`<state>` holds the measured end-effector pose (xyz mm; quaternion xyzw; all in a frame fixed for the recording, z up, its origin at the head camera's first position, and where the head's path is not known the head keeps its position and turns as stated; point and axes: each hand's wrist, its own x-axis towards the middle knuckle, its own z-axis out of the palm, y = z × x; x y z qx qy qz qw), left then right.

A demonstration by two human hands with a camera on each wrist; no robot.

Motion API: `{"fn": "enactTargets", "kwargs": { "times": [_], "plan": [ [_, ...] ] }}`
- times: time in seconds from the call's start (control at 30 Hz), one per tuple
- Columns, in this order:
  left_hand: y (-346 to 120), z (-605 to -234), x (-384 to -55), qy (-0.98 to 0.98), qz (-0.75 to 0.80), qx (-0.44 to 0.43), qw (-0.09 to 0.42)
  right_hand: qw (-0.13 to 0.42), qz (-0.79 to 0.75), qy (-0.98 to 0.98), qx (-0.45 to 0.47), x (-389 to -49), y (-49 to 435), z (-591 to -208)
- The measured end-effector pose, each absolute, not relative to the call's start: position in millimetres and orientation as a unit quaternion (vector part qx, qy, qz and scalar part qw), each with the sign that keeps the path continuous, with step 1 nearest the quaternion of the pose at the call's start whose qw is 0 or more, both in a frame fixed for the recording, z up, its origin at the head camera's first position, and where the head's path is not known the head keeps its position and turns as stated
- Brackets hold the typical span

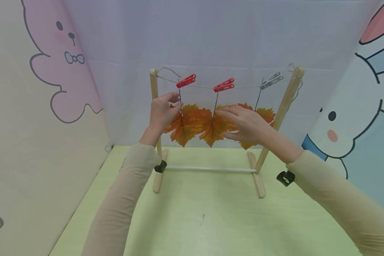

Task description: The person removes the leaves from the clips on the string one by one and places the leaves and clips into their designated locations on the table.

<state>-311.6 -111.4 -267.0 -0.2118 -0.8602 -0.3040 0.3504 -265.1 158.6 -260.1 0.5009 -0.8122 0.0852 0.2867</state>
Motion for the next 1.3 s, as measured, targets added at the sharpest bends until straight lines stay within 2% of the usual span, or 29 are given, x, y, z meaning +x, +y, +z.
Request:
{"fn": "enactTargets", "kwargs": {
  "times": [0.27, 0.47, 0.8, 1.3],
  "plan": [
    [-111, -269, -314, -0.860, -0.304, -0.206, 0.355, 0.341, 0.113, -0.792, 0.494, -272, 142, -246],
    [-112, -268, -315, -0.858, -0.303, -0.204, 0.363, 0.348, 0.135, -0.793, 0.481, -277, 127, -229],
    [-110, -267, -314, -0.860, -0.318, -0.204, 0.344, 0.362, 0.176, -0.800, 0.445, -282, 103, -209],
    [-110, -263, -316, -0.850, -0.323, -0.216, 0.355, 0.325, 0.182, -0.852, 0.368, -306, 89, -196]
  ]
}}
